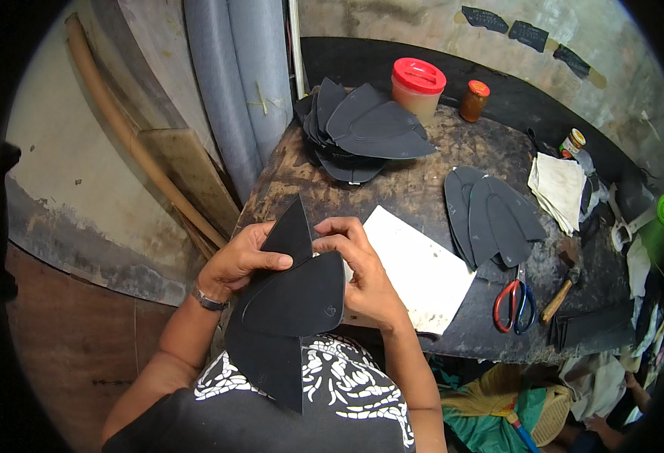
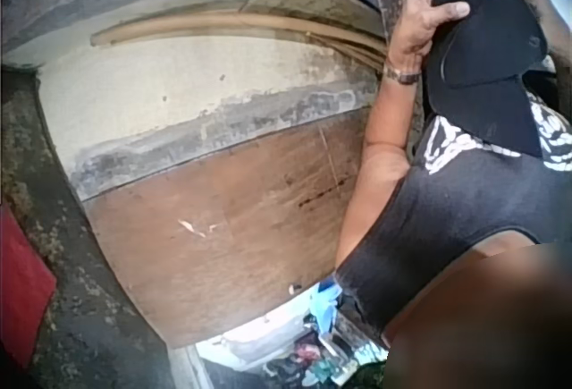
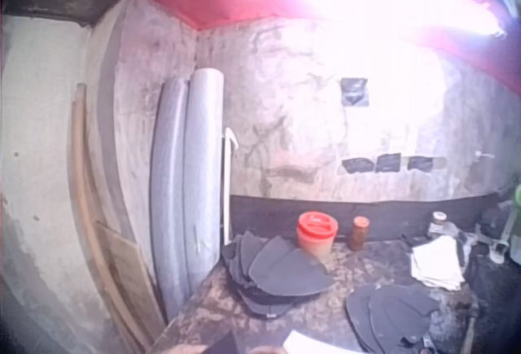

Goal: The person repeatedly picks up black rubber pieces from a stack, inspects their edges, and uses scissors to trim small sections. They place each trimmed piece onto a separate pile on the table.

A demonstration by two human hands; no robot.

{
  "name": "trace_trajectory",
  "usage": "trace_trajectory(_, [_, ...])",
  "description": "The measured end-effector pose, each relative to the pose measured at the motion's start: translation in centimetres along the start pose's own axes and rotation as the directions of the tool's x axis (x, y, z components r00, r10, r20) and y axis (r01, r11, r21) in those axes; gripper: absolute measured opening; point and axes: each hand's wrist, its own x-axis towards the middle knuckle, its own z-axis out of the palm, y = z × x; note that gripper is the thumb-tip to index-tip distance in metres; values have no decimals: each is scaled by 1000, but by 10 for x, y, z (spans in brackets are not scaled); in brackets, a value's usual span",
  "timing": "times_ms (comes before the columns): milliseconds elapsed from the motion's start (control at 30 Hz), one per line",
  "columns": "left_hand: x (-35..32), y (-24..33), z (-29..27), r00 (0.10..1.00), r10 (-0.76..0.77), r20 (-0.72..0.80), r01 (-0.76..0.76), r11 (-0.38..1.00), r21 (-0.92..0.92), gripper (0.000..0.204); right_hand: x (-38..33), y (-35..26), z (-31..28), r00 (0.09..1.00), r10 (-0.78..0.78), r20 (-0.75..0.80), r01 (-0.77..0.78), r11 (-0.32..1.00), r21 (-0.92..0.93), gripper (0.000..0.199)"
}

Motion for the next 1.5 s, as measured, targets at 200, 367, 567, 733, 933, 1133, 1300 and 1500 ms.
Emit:
trace_trajectory(200, [-1, 4, 5, 1000, 20, -15, -19, 997, 73, 41, -4, 12, -1, 999, 25, 23, -27, 998, 58, 16])
trace_trajectory(367, [-3, 15, 5, 996, 55, -69, -43, 985, 167, 40, 3, 13, -15, 952, 251, -175, -259, 966, -25, 12])
trace_trajectory(567, [2, 20, -18, 984, 177, -3, -174, 973, 152, 46, -7, -9, -21, 867, 484, 120, -479, 741, 471, 17])
trace_trajectory(733, [3, 12, -48, 824, 462, 329, -145, 732, -666, 114, 3, -14, -9, 887, 375, -269, -116, 745, 657, 15])
trace_trajectory(933, [1, -41, 11, 958, 233, -167, -274, 914, -300, 70, 12, -11, -4, 819, 394, -417, -102, 816, 569, 22])
trace_trajectory(1133, [10, -19, 29, 966, 56, -251, -167, 881, -444, 48, 4, -2, -9, 930, 304, -205, -71, 697, 714, 33])
trace_trajectory(1300, [9, -20, 30, 948, 130, -290, -246, 879, -409, 47, -4, -5, -3, 962, 257, -87, -194, 875, 443, 21])
trace_trajectory(1500, [7, -21, 29, 931, 182, -315, -293, 889, -352, 45, -4, -3, 11, 952, 288, -104, -205, 853, 481, 19])
